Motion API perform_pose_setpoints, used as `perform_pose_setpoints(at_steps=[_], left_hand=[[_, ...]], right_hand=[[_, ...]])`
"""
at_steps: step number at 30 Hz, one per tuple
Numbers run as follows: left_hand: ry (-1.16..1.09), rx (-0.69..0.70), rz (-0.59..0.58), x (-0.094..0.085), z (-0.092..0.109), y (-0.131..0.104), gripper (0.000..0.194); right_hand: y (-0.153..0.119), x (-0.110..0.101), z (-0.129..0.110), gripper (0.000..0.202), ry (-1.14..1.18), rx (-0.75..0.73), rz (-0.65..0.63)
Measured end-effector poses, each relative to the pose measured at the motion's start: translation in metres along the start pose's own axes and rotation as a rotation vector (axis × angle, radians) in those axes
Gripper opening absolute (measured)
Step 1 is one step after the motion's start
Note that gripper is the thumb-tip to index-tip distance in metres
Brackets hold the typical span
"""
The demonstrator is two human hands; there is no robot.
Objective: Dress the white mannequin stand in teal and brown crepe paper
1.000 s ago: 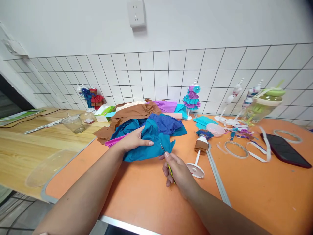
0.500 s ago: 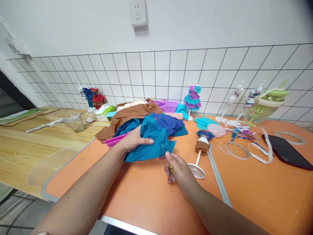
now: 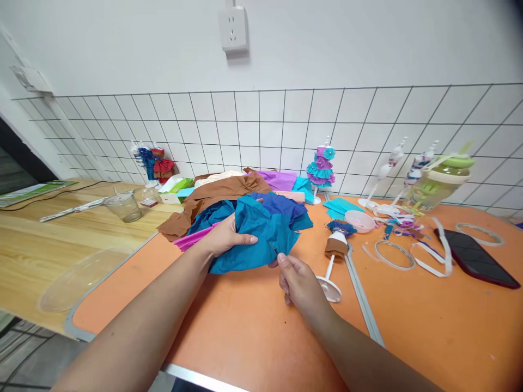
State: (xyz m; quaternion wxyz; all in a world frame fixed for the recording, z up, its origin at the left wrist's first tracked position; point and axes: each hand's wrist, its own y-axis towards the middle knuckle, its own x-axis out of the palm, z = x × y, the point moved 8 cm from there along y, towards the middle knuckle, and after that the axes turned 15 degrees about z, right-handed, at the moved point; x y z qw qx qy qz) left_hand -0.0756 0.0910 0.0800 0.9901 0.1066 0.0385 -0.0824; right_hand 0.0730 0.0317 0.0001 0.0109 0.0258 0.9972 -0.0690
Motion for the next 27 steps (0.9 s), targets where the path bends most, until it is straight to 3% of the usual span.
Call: perform_pose_setpoints(at_steps=[10, 13, 18, 23, 27], left_hand=[[-0.074, -0.045, -0.015, -0.002, -0.004, 0.000, 0.103], [-0.067, -0.075, -0.006, -0.005, -0.007, 0.000, 0.095], [0.133, -0.136, 0.024, -0.015, -0.019, 0.002, 0.074], [0.102, -0.114, 0.153, -0.032, -0.014, 0.006, 0.064], [0.119, -0.135, 0.177, -0.043, -0.009, 0.004, 0.062]], right_hand=[[-0.003, 0.003, -0.002, 0.056, 0.032, 0.002, -0.027], [-0.005, 0.003, -0.004, 0.055, 0.013, -0.009, -0.023], [-0.006, 0.002, -0.006, 0.053, 0.005, -0.022, -0.016], [-0.010, 0.010, -0.001, 0.052, 0.088, 0.069, -0.149], [-0.016, 0.015, -0.004, 0.060, 0.200, 0.092, -0.257]])
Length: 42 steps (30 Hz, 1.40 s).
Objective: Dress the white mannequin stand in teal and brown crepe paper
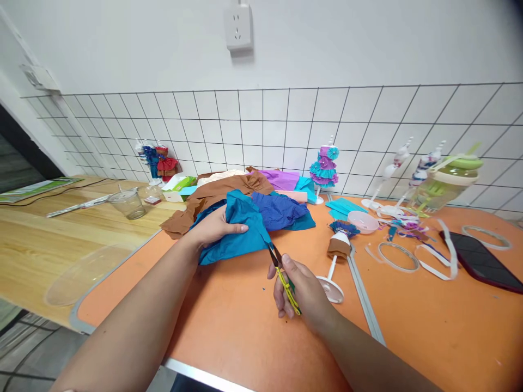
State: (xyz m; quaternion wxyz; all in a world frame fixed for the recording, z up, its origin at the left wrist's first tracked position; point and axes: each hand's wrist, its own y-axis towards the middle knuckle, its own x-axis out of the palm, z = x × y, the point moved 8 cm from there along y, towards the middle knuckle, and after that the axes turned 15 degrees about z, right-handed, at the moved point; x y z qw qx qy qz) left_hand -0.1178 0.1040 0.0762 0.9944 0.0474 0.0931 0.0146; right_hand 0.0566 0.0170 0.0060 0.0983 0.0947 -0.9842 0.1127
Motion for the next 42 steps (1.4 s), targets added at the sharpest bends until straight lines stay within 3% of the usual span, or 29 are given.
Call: perform_pose_setpoints(at_steps=[4, 8, 10, 14, 18, 23, 31, 42], left_hand=[[0.033, 0.013, -0.009, -0.005, 0.003, -0.001, 0.063], [0.072, 0.024, -0.049, -0.002, 0.001, -0.001, 0.071], [0.118, 0.029, -0.058, 0.000, -0.001, -0.001, 0.073], [0.130, 0.034, -0.128, 0.011, 0.000, -0.004, 0.078], [0.087, 0.009, -0.183, 0.020, 0.004, -0.009, 0.084], [0.057, -0.006, -0.208, 0.022, 0.006, -0.012, 0.084], [-0.036, -0.040, -0.193, 0.019, 0.004, -0.013, 0.090], [-0.026, 0.049, -0.209, 0.025, 0.007, -0.013, 0.084]], right_hand=[[-0.004, -0.002, -0.008, 0.059, -0.037, -0.066, 0.017], [-0.012, -0.028, -0.032, 0.050, 0.002, -0.312, 0.325], [-0.016, -0.033, -0.041, 0.049, 0.009, -0.402, 0.384], [-0.006, -0.013, -0.021, 0.049, -0.259, -0.289, 0.147], [0.005, -0.010, 0.004, 0.051, -0.392, -0.157, 0.117], [0.007, -0.005, 0.014, 0.053, -0.355, -0.061, 0.070], [0.002, 0.000, 0.006, 0.060, -0.265, -0.028, 0.031], [0.004, 0.007, 0.017, 0.062, -0.160, 0.039, -0.038]])
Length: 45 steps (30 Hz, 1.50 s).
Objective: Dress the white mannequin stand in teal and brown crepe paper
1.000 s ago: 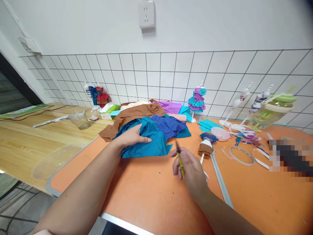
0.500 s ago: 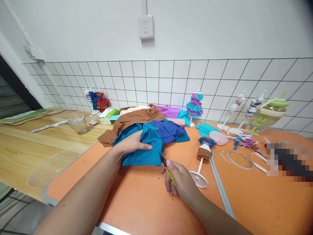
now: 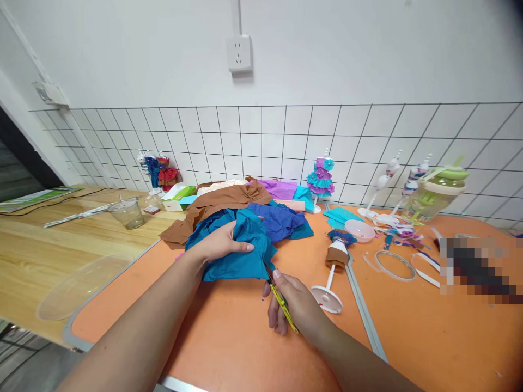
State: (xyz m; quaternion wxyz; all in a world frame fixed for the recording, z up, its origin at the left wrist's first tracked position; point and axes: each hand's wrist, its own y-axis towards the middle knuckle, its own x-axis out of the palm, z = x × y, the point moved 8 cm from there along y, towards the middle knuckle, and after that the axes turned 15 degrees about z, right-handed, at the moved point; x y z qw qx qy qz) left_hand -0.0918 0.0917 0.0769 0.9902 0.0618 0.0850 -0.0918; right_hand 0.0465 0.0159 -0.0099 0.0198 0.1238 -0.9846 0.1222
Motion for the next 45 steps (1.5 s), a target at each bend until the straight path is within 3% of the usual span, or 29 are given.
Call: perform_pose_setpoints(at_steps=[15, 25, 34, 38, 45], left_hand=[[0.060, -0.020, 0.007, 0.009, -0.004, -0.001, 0.087], [0.072, 0.066, -0.008, 0.018, 0.001, 0.002, 0.078], [-0.083, -0.034, -0.033, 0.023, -0.003, -0.001, 0.078], [-0.039, -0.032, -0.001, 0.021, -0.002, -0.001, 0.085], [0.006, -0.001, -0.045, 0.026, -0.002, -0.002, 0.084]], right_hand=[[-0.003, 0.000, -0.004, 0.059, 0.065, -0.015, 0.009], [-0.007, -0.006, -0.011, 0.057, 0.013, -0.091, 0.125], [-0.007, -0.010, -0.016, 0.056, -0.047, -0.102, 0.187], [-0.008, -0.010, -0.013, 0.055, -0.080, -0.070, 0.177], [-0.002, -0.012, -0.008, 0.054, -0.060, -0.084, 0.196]])
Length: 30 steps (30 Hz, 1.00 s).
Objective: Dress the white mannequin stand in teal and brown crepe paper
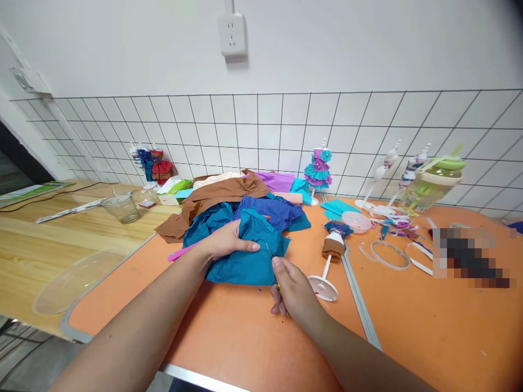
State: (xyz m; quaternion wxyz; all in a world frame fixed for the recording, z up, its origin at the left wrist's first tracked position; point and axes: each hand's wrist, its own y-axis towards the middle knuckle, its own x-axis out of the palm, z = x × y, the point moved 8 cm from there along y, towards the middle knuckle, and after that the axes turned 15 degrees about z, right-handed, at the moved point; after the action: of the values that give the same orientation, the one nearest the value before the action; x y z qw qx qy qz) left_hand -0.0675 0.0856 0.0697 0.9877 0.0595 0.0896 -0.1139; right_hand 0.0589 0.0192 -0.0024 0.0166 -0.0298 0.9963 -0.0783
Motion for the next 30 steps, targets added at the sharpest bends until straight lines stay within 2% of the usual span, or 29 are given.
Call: perform_pose_setpoints(at_steps=[8, 21, 26, 30], left_hand=[[0.023, 0.014, -0.018, 0.001, 0.001, 0.000, 0.084], [-0.012, -0.015, -0.061, 0.004, -0.002, 0.000, 0.087], [-0.013, 0.007, 0.001, -0.002, 0.002, 0.000, 0.090], [-0.073, -0.003, 0.005, -0.004, 0.004, -0.001, 0.101]], right_hand=[[0.001, -0.002, -0.008, 0.051, 0.043, -0.080, 0.027], [0.001, 0.000, 0.001, 0.055, -0.006, -0.028, -0.016], [0.000, 0.003, 0.003, 0.058, 0.013, 0.003, -0.075], [-0.002, 0.005, 0.001, 0.059, 0.008, -0.018, -0.092]])
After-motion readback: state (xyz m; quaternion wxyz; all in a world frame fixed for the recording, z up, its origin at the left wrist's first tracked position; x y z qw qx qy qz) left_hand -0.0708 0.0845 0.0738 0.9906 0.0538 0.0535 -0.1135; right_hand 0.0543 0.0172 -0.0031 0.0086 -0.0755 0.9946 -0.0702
